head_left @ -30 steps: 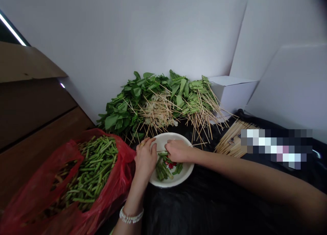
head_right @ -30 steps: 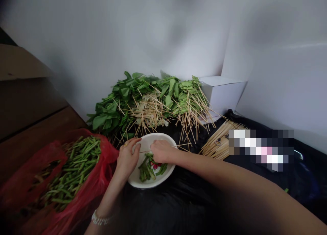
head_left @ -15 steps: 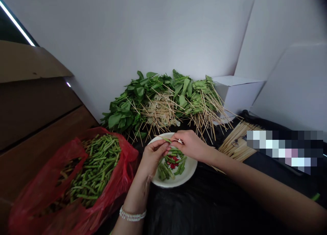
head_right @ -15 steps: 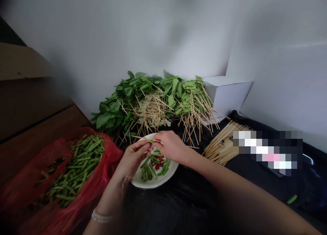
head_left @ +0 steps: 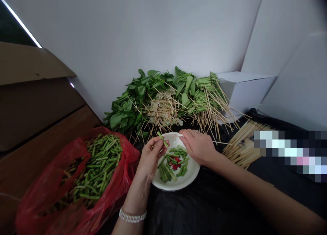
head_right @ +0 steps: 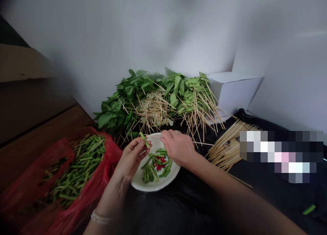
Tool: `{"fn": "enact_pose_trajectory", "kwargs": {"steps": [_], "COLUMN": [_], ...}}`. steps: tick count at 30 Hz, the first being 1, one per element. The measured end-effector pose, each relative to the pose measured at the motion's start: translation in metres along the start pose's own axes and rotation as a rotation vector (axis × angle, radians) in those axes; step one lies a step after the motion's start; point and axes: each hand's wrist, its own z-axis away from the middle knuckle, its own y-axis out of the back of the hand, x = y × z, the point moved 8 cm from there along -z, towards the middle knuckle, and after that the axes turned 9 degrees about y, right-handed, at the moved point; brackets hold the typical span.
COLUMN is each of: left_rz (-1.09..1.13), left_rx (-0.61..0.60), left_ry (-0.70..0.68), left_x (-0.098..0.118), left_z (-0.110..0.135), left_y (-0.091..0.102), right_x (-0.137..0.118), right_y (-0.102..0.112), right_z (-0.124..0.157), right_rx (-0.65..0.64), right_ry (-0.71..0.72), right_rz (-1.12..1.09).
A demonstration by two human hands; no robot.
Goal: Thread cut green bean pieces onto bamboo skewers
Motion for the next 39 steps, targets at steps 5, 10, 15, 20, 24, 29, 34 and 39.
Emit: {"fn": "enact_pose_trajectory", "kwargs": {"steps": [5, 10, 15, 20, 24, 29, 34, 39], "left_rz": [0.02, 0.077, 0.101, 0.109, 0.107, 0.111, 0.103, 0.102], "left_rx": [0.005, 0.007, 0.015, 0.015, 0.017, 0.027, 0.0, -0.039], "left_ry": [0.015, 0.011, 0.009, 0.0, -0.003, -0.002, 0.034, 0.104], "left_x": [-0.002, -0.002, -0.003, -0.001, -0.001, 0.0, -0.001, -0.005], "left_z": [-0.003, -0.005, -0.006, -0.004, -0.004, -0.003, -0.001, 0.0], "left_y": [0.003, 0.006, 0.006, 0.006, 0.006, 0.005, 0.0, -0.003], "right_x": [-0.003, -0.01, -0.015, -0.017, -0.016, -0.017, -0.021, -0.025], "right_y": [-0.004, -0.003, -0.001, 0.001, -0.001, -0.003, -0.005, -0.005], "right_z": [0.009, 0.015, 0.018, 0.019, 0.019, 0.02, 0.022, 0.024], "right_rx": [0.023, 0.136, 0.223, 0.298, 0.29, 0.294, 0.293, 0.292], "right_ry": [0.094, 0.185, 0.23, 0.244, 0.233, 0.243, 0.265, 0.294], "right_rz": [0.119, 0.156, 0.212, 0.22, 0.225, 0.206, 0.182, 0.159]}}
